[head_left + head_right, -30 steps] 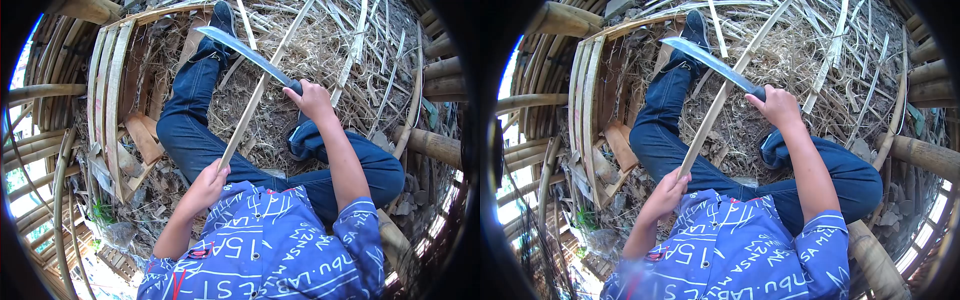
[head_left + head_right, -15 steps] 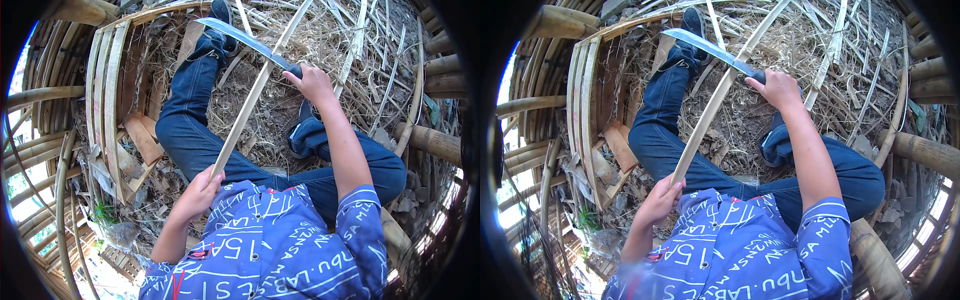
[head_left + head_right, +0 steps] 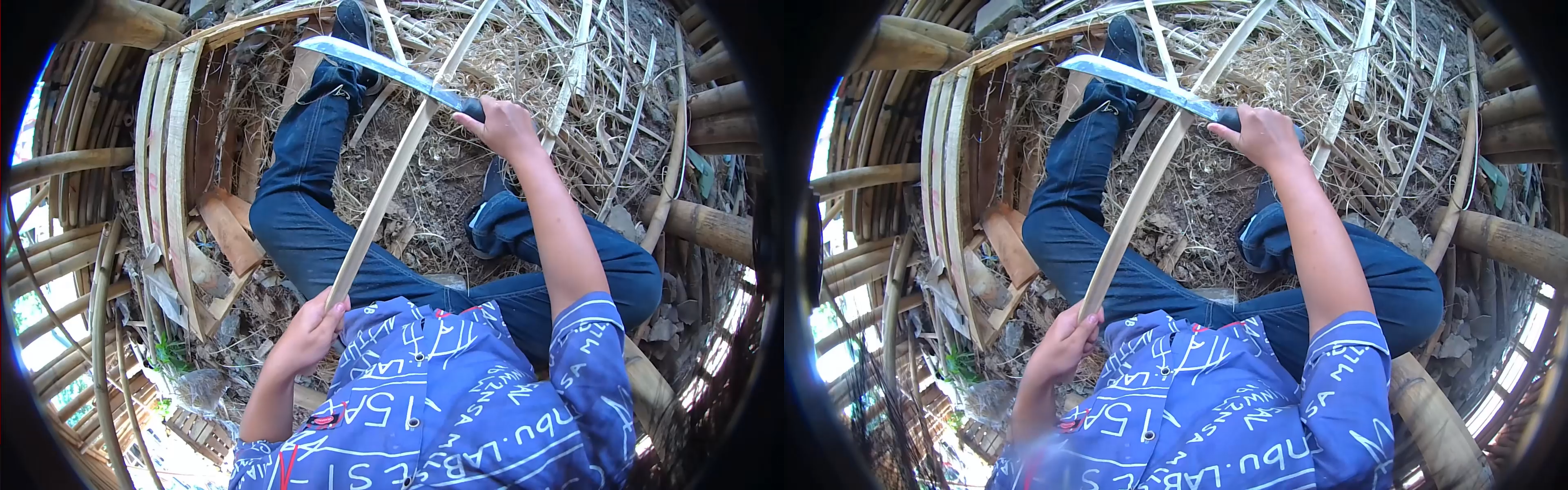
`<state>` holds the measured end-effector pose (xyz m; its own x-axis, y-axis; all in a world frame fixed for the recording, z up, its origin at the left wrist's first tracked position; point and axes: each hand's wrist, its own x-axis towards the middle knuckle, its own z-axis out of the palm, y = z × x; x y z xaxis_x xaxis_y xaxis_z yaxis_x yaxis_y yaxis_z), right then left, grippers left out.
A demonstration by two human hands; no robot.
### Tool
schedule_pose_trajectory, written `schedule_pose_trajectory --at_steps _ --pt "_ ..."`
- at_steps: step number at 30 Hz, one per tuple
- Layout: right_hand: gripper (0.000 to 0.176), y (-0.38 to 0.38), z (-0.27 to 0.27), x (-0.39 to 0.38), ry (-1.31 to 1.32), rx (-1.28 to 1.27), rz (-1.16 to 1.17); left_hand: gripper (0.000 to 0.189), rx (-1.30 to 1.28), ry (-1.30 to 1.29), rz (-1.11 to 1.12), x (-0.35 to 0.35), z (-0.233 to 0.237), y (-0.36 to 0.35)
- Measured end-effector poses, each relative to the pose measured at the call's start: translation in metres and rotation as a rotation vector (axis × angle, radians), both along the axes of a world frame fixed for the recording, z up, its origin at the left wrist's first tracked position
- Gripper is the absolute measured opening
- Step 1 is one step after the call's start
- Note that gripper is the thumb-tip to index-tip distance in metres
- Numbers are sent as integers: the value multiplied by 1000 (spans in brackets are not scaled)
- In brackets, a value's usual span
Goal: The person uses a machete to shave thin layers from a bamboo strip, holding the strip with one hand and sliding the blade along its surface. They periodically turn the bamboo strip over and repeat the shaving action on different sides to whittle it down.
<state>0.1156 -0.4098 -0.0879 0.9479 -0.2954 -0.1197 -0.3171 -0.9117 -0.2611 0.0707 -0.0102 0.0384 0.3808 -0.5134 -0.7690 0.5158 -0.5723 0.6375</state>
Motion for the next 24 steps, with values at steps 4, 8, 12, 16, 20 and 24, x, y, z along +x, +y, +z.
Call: schedule_pose_trajectory --at_steps 4,8,12,16,20,24 --pt "67 12 7 -4 -21 35 11 14 81 94 58 2 -1 6" --pt "65 26 18 -22 44 96 79 13 59 105 77 -5 -6 8" --pt "62 26 20 -33 40 14 209 12 71 155 102 -13 -5 19" --pt "60 -12 3 -23 -61 -8 158 11 70 191 89 -15 6 17" --pt "60 -8 7 -8 -74 -26 141 10 85 215 128 -4 6 13" --pt "61 9 14 -13 -151 44 126 10 85 279 183 -8 -1 17"
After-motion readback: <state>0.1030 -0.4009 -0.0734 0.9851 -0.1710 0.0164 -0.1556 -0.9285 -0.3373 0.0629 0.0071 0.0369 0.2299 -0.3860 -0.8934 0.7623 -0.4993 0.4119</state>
